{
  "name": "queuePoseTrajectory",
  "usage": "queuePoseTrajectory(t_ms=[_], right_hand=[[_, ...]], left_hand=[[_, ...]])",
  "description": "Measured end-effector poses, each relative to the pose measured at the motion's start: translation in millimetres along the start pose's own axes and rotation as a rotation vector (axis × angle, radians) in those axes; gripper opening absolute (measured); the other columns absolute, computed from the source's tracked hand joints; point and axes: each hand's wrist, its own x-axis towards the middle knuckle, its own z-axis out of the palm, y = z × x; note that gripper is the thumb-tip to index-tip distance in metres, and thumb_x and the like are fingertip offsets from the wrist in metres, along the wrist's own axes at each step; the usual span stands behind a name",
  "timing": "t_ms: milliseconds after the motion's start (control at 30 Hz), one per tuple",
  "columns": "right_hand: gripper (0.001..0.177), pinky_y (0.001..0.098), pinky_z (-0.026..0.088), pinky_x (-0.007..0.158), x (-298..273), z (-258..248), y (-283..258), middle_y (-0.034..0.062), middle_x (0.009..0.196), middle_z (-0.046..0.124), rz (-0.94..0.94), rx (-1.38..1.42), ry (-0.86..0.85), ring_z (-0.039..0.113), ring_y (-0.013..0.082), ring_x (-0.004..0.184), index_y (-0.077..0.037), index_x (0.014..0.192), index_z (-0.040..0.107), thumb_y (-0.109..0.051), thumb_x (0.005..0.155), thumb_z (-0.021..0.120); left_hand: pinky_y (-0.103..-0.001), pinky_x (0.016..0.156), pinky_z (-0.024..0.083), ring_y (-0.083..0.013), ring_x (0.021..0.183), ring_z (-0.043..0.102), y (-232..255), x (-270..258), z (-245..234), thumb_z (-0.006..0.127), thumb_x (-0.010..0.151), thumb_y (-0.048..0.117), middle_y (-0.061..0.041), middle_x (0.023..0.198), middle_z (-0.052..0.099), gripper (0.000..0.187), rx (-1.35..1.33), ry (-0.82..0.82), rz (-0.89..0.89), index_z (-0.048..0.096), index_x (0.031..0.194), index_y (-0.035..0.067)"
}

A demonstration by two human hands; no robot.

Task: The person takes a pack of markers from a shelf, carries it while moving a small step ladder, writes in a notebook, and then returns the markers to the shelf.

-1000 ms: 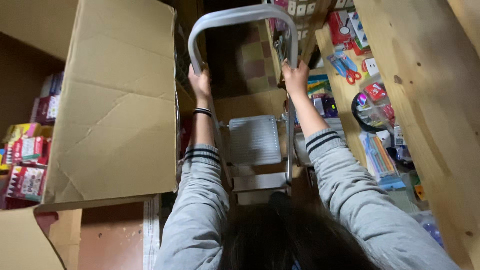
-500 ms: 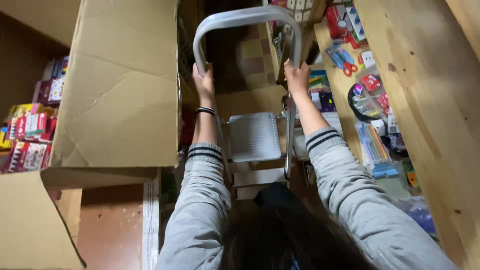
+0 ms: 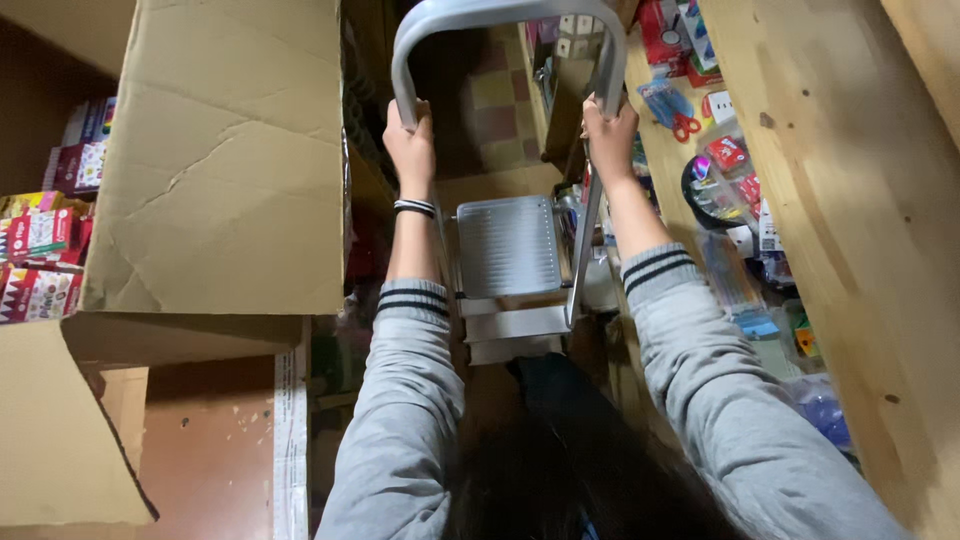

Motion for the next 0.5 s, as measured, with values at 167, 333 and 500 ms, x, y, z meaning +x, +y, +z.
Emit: queuePoseTrajectory(t_ms=[167, 333, 500], right_hand=[[0.005, 0.0256, 0.050, 0.046, 33, 6, 23, 0.0028, 0.063, 0.056, -0.044, 0.039, 0.020, 0.054, 0.0112, 0.052, -0.009, 0.086, 0.058, -0.011, 0.082, 0.061], [0.019, 0.0249, 0.057, 0.055, 57, 17, 58, 0.0044, 0.078, 0.066, 0.090, -0.059, -0.010, 0.065, 0.0110, 0.064, -0.007, 0.099, 0.062, -0.020, 0.086, 0.064], [0.012, 0.0254, 0.061, 0.052, 92, 26, 110, 0.0024, 0.074, 0.064, 0.033, -0.071, -0.008, 0.064, 0.0119, 0.060, -0.009, 0.091, 0.061, -0.020, 0.088, 0.065]], left_hand=[[-0.030, 0.060, 0.038, -0.0114, 0.062, 0.039, -10, 25, 20, 0.063, 0.086, 0.025, 0.002, 0.066, 0.046, 0.014, -0.003, -0.004, -0.011, 0.054, 0.083, 0.014], [-0.031, 0.060, 0.039, -0.0120, 0.063, 0.042, -51, 45, 31, 0.063, 0.084, 0.028, 0.001, 0.066, 0.048, 0.015, 0.029, 0.002, -0.004, 0.054, 0.080, 0.016], [-0.035, 0.060, 0.038, -0.0161, 0.061, 0.040, -83, 64, 48, 0.059, 0.084, 0.032, -0.003, 0.064, 0.045, 0.019, 0.158, -0.012, -0.076, 0.053, 0.081, 0.014]])
